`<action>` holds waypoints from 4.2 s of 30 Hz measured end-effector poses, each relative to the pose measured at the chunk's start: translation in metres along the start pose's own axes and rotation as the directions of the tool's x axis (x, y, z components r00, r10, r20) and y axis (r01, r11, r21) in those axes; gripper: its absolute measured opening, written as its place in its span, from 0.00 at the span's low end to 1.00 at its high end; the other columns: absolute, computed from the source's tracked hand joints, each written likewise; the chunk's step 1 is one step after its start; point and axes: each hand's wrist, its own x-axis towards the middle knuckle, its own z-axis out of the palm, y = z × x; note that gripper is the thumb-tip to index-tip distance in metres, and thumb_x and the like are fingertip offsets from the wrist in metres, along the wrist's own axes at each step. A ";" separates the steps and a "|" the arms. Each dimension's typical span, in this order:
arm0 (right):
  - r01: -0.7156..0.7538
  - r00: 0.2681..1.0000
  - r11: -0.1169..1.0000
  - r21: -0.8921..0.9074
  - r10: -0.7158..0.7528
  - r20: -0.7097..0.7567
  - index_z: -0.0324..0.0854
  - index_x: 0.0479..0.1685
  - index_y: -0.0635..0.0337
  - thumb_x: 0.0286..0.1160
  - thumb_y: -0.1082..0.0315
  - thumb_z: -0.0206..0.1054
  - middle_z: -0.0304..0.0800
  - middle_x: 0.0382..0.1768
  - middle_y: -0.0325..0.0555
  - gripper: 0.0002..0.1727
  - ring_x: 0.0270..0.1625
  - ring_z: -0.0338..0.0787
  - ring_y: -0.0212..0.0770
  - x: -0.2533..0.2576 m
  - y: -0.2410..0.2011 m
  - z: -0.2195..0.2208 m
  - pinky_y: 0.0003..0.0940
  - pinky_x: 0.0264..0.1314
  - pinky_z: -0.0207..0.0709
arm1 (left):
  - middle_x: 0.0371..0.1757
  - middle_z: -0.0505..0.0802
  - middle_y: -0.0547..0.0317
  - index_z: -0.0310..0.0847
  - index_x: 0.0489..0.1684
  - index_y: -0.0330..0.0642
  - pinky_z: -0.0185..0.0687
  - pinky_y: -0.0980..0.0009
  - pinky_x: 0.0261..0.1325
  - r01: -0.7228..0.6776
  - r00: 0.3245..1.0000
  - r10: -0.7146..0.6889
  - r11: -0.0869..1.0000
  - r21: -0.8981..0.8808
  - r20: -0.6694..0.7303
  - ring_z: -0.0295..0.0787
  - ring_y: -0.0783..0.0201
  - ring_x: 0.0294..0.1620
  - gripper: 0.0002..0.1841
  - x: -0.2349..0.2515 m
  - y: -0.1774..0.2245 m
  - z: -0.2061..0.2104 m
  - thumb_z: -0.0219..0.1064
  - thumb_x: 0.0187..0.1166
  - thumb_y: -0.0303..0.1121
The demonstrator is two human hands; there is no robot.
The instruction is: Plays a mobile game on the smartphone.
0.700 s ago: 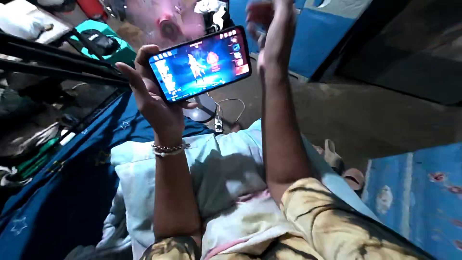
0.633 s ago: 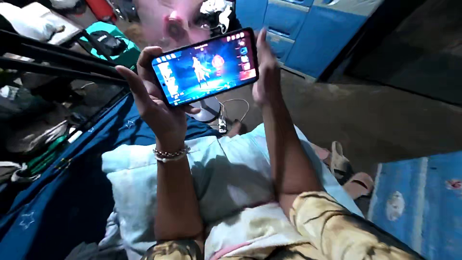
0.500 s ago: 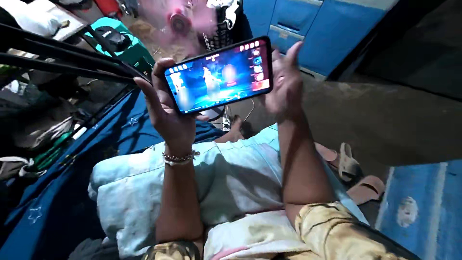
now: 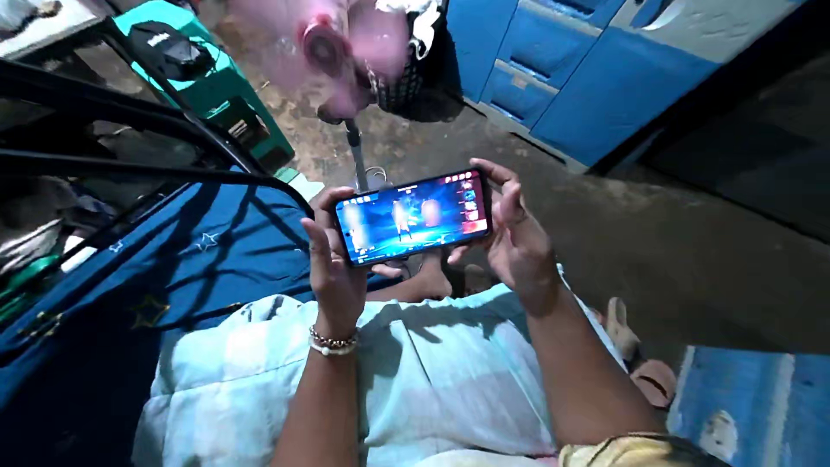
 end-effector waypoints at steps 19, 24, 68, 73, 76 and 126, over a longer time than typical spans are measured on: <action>-0.057 0.998 0.998 0.040 0.057 -0.001 0.55 0.84 0.42 0.74 0.70 0.57 0.83 0.64 0.43 0.35 0.43 0.95 0.40 0.048 0.042 0.002 0.36 0.24 0.92 | 0.66 0.89 0.55 0.55 0.81 0.60 0.95 0.59 0.28 -0.017 0.996 0.020 0.999 0.032 -0.084 0.96 0.54 0.51 0.37 0.021 -0.012 -0.032 0.58 0.78 0.67; -0.007 0.999 1.000 0.021 0.008 -0.043 0.57 0.83 0.41 0.75 0.69 0.57 0.84 0.62 0.41 0.33 0.41 0.95 0.39 0.042 0.035 0.001 0.35 0.25 0.92 | 0.70 0.85 0.60 0.61 0.78 0.66 0.96 0.62 0.33 -0.038 0.996 0.044 0.996 0.085 -0.077 0.95 0.59 0.53 0.30 0.020 -0.014 -0.027 0.57 0.80 0.65; 0.096 0.995 0.987 -0.128 -0.096 0.005 0.47 0.90 0.47 0.63 0.76 0.67 0.77 0.69 0.43 0.49 0.49 0.93 0.38 0.016 0.006 -0.029 0.34 0.26 0.93 | 0.72 0.80 0.61 0.42 0.88 0.67 0.94 0.67 0.24 -0.150 0.982 0.107 0.941 0.303 0.154 0.93 0.64 0.35 0.54 0.024 -0.030 0.000 0.69 0.62 0.15; 0.064 0.997 0.991 -0.114 -0.058 0.057 0.50 0.94 0.46 0.69 0.76 0.62 0.78 0.71 0.44 0.46 0.52 0.93 0.39 0.015 -0.001 -0.038 0.34 0.29 0.93 | 0.68 0.83 0.61 0.44 0.87 0.67 0.95 0.68 0.24 -0.176 0.979 0.139 0.947 0.270 0.150 0.93 0.63 0.30 0.51 0.021 -0.028 0.001 0.67 0.64 0.13; 0.072 0.994 0.994 -0.080 -0.066 0.082 0.43 0.93 0.48 0.66 0.77 0.64 0.75 0.72 0.45 0.50 0.55 0.92 0.41 0.015 0.000 -0.035 0.36 0.30 0.94 | 0.68 0.83 0.62 0.43 0.87 0.69 0.96 0.67 0.27 -0.170 0.977 0.124 0.946 0.276 0.174 0.94 0.63 0.31 0.52 0.020 -0.029 0.002 0.67 0.65 0.13; 0.131 0.991 0.981 -0.145 -0.128 0.026 0.45 0.89 0.49 0.61 0.83 0.65 0.75 0.71 0.44 0.50 0.51 0.93 0.36 0.017 0.012 -0.021 0.30 0.32 0.94 | 0.72 0.77 0.60 0.43 0.88 0.62 0.93 0.68 0.21 -0.257 0.965 0.209 0.882 0.395 0.161 0.91 0.66 0.31 0.53 0.022 -0.027 -0.001 0.69 0.58 0.15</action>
